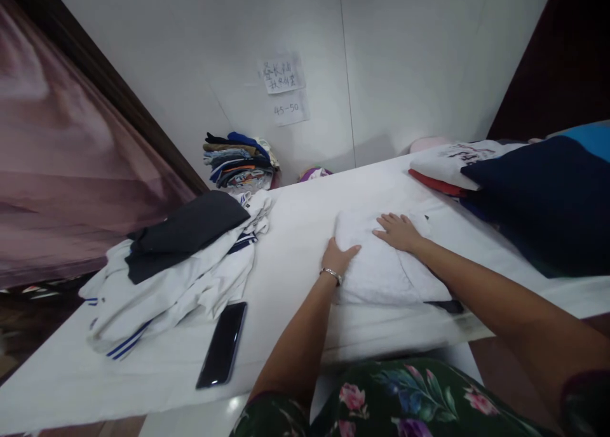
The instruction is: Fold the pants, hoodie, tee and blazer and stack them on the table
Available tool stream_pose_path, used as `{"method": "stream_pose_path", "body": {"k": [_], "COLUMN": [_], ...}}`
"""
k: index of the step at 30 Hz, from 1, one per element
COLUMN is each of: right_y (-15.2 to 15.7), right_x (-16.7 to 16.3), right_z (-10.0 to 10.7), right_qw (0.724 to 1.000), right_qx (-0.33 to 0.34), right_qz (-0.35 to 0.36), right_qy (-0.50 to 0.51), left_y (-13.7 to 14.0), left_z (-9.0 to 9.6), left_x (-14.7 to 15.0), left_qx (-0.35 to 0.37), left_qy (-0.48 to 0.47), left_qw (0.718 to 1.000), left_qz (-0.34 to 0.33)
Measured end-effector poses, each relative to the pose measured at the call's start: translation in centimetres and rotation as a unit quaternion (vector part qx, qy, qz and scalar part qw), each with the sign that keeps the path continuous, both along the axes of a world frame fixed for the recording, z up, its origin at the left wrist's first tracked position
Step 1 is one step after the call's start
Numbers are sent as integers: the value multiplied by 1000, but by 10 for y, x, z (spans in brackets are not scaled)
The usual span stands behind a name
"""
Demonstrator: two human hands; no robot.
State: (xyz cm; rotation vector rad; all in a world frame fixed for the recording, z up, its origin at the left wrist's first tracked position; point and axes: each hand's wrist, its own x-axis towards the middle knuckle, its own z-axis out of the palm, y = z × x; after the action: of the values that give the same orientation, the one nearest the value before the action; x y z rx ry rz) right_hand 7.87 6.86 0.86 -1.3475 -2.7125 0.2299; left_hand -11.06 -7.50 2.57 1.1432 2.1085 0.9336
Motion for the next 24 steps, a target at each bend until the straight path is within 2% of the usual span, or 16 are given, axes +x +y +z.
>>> {"method": "stream_pose_path", "body": {"k": [4, 7, 10, 14, 18, 24], "right_y": [10, 21, 31, 48, 62, 56], "right_x": [-15, -48, -86, -118, -126, -128], "right_z": [26, 44, 50, 44, 33, 11], "right_qw": [998, 987, 978, 975, 974, 989], "right_qx": [-48, -95, -147, -192, -204, -132], "right_qz": [15, 60, 78, 71, 73, 20], "right_qy": [45, 115, 124, 80, 61, 63], "left_y": [-1, -3, -4, -7, -9, -6], "left_z": [2, 4, 4, 1, 1, -3], "left_x": [2, 4, 4, 4, 4, 1], "left_qx": [4, 4, 3, 8, 16, 12], "left_qy": [-4, -11, -19, -20, -18, -24], "left_qw": [1000, 1000, 1000, 1000, 1000, 1000], "left_qz": [7, 4, 9, 9, 5, 13]}}
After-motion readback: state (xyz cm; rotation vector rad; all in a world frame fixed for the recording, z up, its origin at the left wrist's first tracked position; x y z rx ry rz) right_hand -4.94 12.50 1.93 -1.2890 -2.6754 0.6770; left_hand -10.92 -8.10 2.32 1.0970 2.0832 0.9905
